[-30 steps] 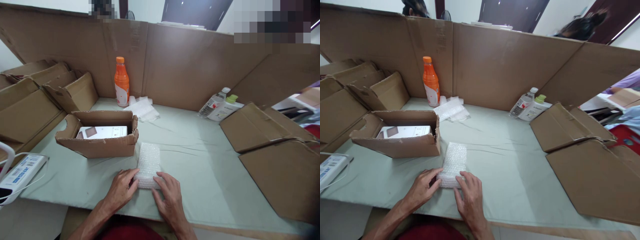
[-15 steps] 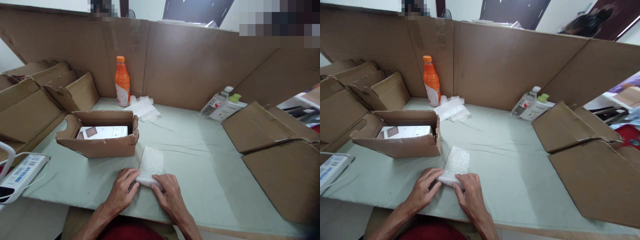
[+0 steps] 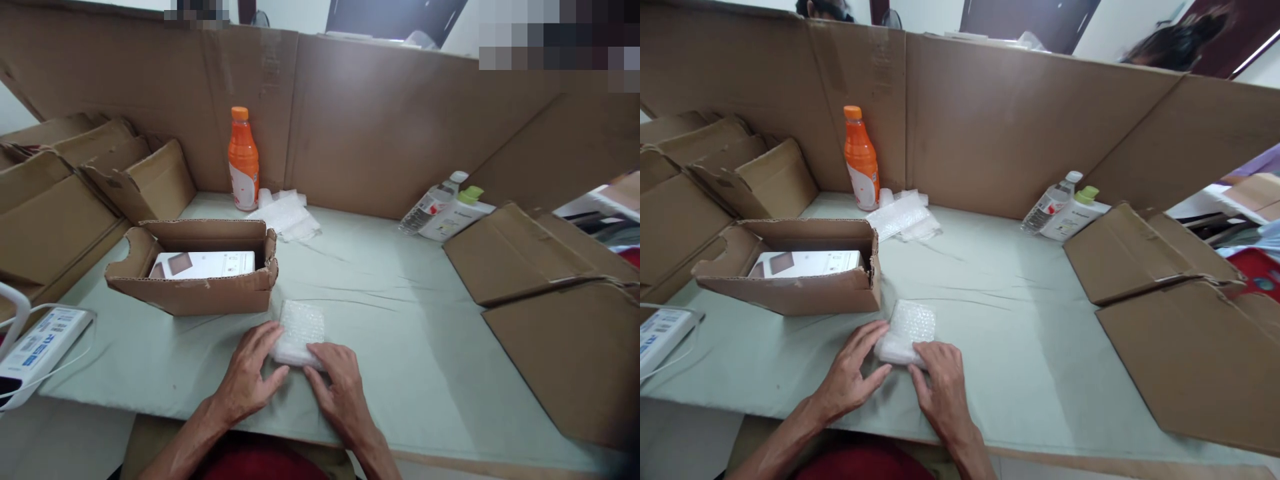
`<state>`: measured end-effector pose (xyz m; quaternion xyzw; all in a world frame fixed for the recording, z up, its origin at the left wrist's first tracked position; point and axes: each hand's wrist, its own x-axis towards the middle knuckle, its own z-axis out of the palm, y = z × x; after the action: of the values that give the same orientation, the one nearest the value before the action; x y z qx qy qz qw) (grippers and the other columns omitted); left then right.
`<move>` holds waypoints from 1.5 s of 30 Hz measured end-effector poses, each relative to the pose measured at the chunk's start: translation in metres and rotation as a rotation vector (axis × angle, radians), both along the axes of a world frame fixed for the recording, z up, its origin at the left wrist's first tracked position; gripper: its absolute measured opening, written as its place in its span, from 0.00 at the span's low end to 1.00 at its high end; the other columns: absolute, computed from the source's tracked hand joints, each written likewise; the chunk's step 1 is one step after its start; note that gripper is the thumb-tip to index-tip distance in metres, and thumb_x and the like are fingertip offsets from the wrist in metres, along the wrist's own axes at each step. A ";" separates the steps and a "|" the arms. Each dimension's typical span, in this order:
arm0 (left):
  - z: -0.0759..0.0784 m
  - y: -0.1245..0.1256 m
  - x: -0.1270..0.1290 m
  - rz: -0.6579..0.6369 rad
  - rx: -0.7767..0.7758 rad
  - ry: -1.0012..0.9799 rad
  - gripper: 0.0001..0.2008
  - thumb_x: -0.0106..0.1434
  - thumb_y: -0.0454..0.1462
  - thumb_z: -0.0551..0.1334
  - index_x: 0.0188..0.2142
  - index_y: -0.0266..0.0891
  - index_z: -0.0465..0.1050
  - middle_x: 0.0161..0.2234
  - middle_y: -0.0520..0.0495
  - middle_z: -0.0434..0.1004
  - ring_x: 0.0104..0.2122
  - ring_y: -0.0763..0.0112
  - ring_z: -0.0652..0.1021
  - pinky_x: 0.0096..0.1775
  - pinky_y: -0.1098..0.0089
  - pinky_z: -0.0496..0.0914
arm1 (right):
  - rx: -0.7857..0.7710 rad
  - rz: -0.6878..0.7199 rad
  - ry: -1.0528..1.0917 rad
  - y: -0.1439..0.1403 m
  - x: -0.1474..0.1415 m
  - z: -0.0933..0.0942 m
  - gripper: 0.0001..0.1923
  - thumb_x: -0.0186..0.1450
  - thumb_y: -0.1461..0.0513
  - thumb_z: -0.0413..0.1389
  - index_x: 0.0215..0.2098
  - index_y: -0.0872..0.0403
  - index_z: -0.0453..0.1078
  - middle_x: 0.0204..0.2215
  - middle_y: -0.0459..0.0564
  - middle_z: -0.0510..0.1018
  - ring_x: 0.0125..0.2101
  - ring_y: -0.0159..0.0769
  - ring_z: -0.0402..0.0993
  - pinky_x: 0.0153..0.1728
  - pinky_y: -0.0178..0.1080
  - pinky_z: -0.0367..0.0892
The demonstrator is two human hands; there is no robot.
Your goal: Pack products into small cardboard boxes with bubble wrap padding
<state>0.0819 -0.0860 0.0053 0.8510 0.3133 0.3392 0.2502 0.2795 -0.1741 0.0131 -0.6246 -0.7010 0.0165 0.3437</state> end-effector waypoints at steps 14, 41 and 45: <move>-0.004 0.008 0.009 -0.011 -0.161 -0.048 0.17 0.67 0.35 0.58 0.54 0.39 0.71 0.48 0.41 0.79 0.47 0.59 0.77 0.49 0.58 0.73 | -0.016 -0.030 -0.145 0.000 0.003 -0.009 0.19 0.66 0.66 0.55 0.56 0.52 0.66 0.51 0.56 0.77 0.51 0.47 0.71 0.48 0.49 0.64; 0.001 0.008 0.005 0.091 -0.207 -0.041 0.15 0.65 0.37 0.58 0.50 0.39 0.75 0.44 0.42 0.80 0.44 0.60 0.79 0.46 0.61 0.75 | -0.086 0.060 -0.091 0.005 -0.007 -0.003 0.24 0.63 0.67 0.58 0.57 0.53 0.65 0.52 0.57 0.76 0.50 0.49 0.70 0.48 0.50 0.66; 0.000 0.005 0.002 0.065 -0.183 -0.056 0.17 0.63 0.36 0.61 0.51 0.39 0.74 0.49 0.40 0.78 0.49 0.59 0.77 0.50 0.60 0.74 | -0.098 0.092 -0.018 0.006 -0.006 -0.001 0.21 0.63 0.68 0.59 0.54 0.52 0.68 0.46 0.54 0.79 0.48 0.48 0.71 0.48 0.50 0.65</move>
<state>0.0844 -0.0807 0.0052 0.8042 0.3634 0.3407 0.3243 0.2736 -0.1681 0.0124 -0.6078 -0.7304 0.0612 0.3054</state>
